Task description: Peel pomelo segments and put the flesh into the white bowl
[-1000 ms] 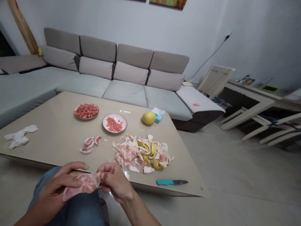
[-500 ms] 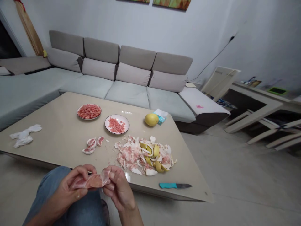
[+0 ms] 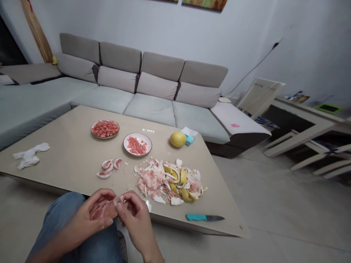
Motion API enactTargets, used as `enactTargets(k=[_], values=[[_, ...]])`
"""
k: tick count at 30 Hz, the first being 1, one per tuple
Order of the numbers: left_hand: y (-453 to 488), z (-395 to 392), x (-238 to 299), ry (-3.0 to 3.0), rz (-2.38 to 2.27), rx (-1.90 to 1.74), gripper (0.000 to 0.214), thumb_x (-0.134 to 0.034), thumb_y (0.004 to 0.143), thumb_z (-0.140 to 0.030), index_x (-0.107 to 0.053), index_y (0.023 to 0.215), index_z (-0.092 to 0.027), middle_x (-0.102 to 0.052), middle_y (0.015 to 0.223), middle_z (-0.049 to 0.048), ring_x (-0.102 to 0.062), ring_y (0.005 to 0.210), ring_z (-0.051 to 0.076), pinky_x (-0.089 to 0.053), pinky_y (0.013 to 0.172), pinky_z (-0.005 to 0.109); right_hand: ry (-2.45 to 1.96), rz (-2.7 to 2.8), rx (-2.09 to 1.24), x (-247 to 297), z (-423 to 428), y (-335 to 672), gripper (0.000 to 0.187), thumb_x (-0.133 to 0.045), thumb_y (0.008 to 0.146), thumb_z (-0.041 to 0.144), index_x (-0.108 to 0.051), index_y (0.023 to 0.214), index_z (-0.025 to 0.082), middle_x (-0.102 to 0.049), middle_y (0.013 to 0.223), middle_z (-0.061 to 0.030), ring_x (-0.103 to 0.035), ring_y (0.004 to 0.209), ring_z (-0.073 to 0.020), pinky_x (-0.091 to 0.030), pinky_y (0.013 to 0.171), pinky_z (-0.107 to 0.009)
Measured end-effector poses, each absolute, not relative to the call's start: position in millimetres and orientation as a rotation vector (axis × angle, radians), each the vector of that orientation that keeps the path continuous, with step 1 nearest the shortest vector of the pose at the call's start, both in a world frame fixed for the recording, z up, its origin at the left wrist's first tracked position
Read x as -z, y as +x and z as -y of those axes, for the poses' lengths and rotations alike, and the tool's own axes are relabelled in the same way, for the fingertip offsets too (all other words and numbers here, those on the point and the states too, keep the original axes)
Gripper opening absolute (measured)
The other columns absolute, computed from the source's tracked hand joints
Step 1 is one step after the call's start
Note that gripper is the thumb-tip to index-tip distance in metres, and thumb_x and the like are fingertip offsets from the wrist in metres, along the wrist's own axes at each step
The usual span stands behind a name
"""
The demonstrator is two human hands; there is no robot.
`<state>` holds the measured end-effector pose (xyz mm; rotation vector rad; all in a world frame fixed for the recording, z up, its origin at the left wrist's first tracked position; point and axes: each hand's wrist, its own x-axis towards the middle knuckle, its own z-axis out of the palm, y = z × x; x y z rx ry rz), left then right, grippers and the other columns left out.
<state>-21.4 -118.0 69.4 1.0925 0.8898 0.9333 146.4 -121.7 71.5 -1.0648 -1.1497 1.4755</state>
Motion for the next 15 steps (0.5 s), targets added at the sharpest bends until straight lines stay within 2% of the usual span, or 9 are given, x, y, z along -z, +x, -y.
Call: enactTargets(k=[2, 4, 6, 7, 11, 15], values=[[-19, 117, -65, 1.063, -0.869, -0.968, 0.059, -0.085, 0.057, -0.033, -0.054, 0.107, -0.022, -0.061, 0.104, 0.0047, -0.059, 0.099, 0.021, -0.048, 0.084, 0.028, -1.144, 1.236, -1.314, -76, 124, 147, 0.024, -0.068, 0.079, 0.042, -0.065, 0.078, 0.018, -0.056, 0.074, 0.0004, -0.049, 0.060, -0.0107, -0.039, 0.052, -0.020], [-17, 116, -62, 1.035, -0.865, -0.904, 0.051, -0.083, 0.060, -0.039, -0.055, 0.099, -0.020, -0.062, 0.087, 0.0016, -0.060, 0.071, 0.013, -0.049, 0.061, 0.021, -1.185, 1.318, -1.193, -81, 125, 147, 0.021, -0.068, 0.079, 0.038, -0.068, 0.073, 0.018, -0.059, 0.073, -0.0015, -0.053, 0.066, -0.0134, -0.040, 0.058, -0.022], [-15, 116, -63, 1.013, -0.873, -0.789, 0.041, -0.074, 0.069, -0.047, -0.055, 0.090, -0.018, -0.056, 0.068, -0.0030, -0.044, 0.045, 0.006, -0.035, 0.038, 0.016, -1.205, 1.383, -1.130, -86, 127, 148, 0.019, -0.069, 0.079, 0.035, -0.070, 0.071, 0.018, -0.062, 0.070, -0.0024, -0.056, 0.068, -0.0153, -0.041, 0.061, -0.024], [-14, 116, -65, 1.003, -0.873, -0.744, 0.040, -0.071, 0.071, -0.050, -0.055, 0.087, -0.017, -0.053, 0.062, -0.0045, -0.036, 0.040, 0.004, -0.027, 0.033, 0.015, -1.211, 1.409, -1.115, -87, 127, 148, 0.018, -0.069, 0.079, 0.034, -0.070, 0.071, 0.018, -0.063, 0.070, -0.0025, -0.057, 0.068, -0.0157, -0.041, 0.061, -0.024], [-14, 116, -71, 0.959, -0.843, -0.702, 0.044, -0.073, 0.069, -0.052, -0.059, 0.087, -0.014, -0.053, 0.060, -0.0039, -0.032, 0.043, 0.004, -0.018, 0.035, 0.016, -1.216, 1.458, -1.069, -91, 127, 150, 0.016, -0.068, 0.080, 0.031, -0.070, 0.069, 0.019, -0.064, 0.068, -0.0023, -0.058, 0.067, -0.0159, -0.041, 0.061, -0.025], [-15, 116, -72, 0.882, -0.720, -0.685, 0.044, -0.077, 0.064, -0.049, -0.062, 0.082, -0.013, -0.057, 0.063, -0.0002, -0.039, 0.050, 0.006, -0.022, 0.043, 0.019, -1.224, 1.438, -0.985, -93, 123, 153, 0.014, -0.066, 0.080, 0.027, -0.068, 0.069, 0.020, -0.065, 0.069, -0.0018, -0.058, 0.067, -0.0158, -0.042, 0.061, -0.025]])
